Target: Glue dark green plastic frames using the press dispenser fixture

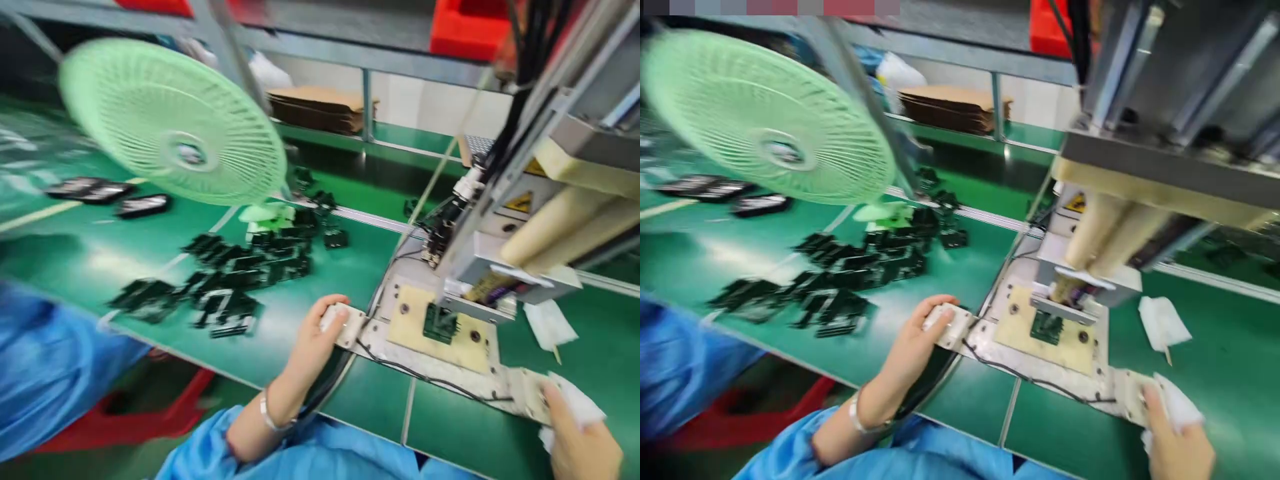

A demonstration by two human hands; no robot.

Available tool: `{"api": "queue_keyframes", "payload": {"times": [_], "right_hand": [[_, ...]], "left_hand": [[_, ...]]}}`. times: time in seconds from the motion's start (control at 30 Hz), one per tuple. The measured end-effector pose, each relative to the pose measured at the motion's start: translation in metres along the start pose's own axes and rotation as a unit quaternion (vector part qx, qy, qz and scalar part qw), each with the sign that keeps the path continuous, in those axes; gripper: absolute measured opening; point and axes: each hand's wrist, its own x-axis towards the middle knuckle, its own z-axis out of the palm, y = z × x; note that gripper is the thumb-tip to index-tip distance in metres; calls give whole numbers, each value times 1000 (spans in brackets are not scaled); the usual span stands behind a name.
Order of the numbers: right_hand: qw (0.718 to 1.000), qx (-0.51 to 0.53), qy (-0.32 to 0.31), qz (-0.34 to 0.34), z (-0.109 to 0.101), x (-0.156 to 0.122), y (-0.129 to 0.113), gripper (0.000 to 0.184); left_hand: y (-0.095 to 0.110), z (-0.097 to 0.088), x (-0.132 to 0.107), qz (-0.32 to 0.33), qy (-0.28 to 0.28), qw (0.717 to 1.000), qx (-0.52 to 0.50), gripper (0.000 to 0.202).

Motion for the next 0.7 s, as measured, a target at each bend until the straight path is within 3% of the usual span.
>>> {"api": "queue_keyframes", "payload": {"times": [0.07,0.13,0.27,0.47,0.57,0.63,0.7], "right_hand": [[997,-22,41,53,-6,-4,1,62],[996,17,39,73,-4,-5,-3,64],[994,49,28,88,1,-7,-11,70],[993,27,23,115,-1,-8,1,74],[991,42,24,121,0,-8,1,72],[989,63,27,127,1,-9,-3,71],[988,81,26,128,1,-10,-8,70]], "left_hand": [[-1,-1,4,-3,12,1000,15,52],[-2,-1,7,-6,22,1000,18,54],[-1,0,6,-5,30,999,15,53],[-2,1,4,9,24,999,20,52],[1,-1,1,15,28,996,83,51],[11,0,-2,63,58,981,177,47],[26,5,-5,155,79,950,261,42]]}}
